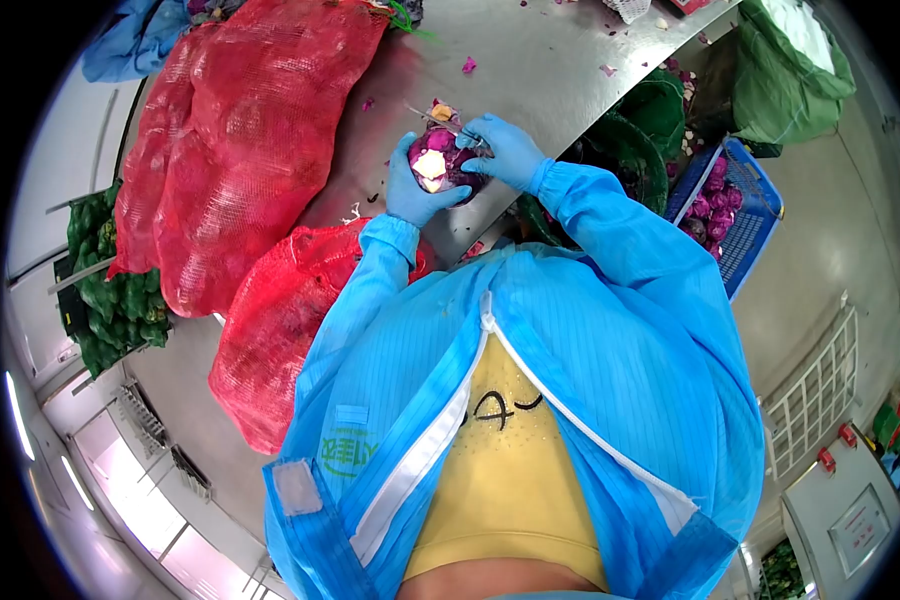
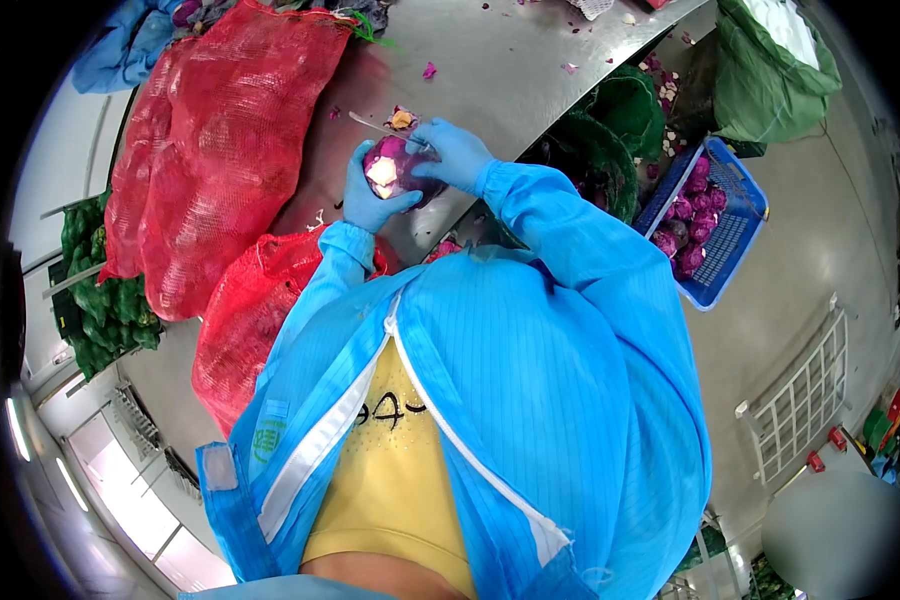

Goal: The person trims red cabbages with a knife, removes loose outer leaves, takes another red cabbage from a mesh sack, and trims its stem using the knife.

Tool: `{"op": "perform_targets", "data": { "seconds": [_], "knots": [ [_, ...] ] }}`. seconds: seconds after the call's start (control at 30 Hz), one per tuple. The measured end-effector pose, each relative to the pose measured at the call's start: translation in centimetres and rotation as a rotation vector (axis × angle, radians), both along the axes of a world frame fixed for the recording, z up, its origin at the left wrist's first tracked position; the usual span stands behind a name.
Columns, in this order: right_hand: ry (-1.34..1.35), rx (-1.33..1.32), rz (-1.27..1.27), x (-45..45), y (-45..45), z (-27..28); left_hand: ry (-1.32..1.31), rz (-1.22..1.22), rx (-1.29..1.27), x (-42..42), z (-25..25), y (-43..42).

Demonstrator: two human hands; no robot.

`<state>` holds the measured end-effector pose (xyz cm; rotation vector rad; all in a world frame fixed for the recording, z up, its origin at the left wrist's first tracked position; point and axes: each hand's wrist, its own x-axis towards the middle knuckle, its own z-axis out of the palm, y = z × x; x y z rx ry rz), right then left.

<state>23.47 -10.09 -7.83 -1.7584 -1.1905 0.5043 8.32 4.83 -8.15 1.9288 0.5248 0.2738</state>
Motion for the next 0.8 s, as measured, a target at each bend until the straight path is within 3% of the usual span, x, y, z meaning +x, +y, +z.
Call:
{"op": "perform_targets", "data": {
  "seconds": [0.47,0.57,0.67,0.73,0.77,0.8],
  "knots": [
    [0.080,0.080,0.143,1.4,0.6,0.2,0.052,-0.037,0.131,0.2,-0.1,0.9],
    [0.014,-0.094,0.203,1.4,0.5,0.7,0.070,-0.021,0.140,0.3,0.4,0.6],
    [0.028,0.051,0.189,1.1,-0.5,-0.9,0.065,-0.009,0.108,0.4,0.2,0.7],
    [0.277,0.285,0.036,0.3,-2.0,-2.6,0.040,0.033,-0.039,0.5,0.0,1.0],
    [0.275,0.281,0.039,0.1,-3.2,-3.2,0.038,0.036,-0.043,0.5,-0.1,1.1],
    [0.570,0.140,-0.122,-0.2,-4.9,-3.5,0.047,0.030,0.011,0.6,-0.4,1.2]
  ]
}}
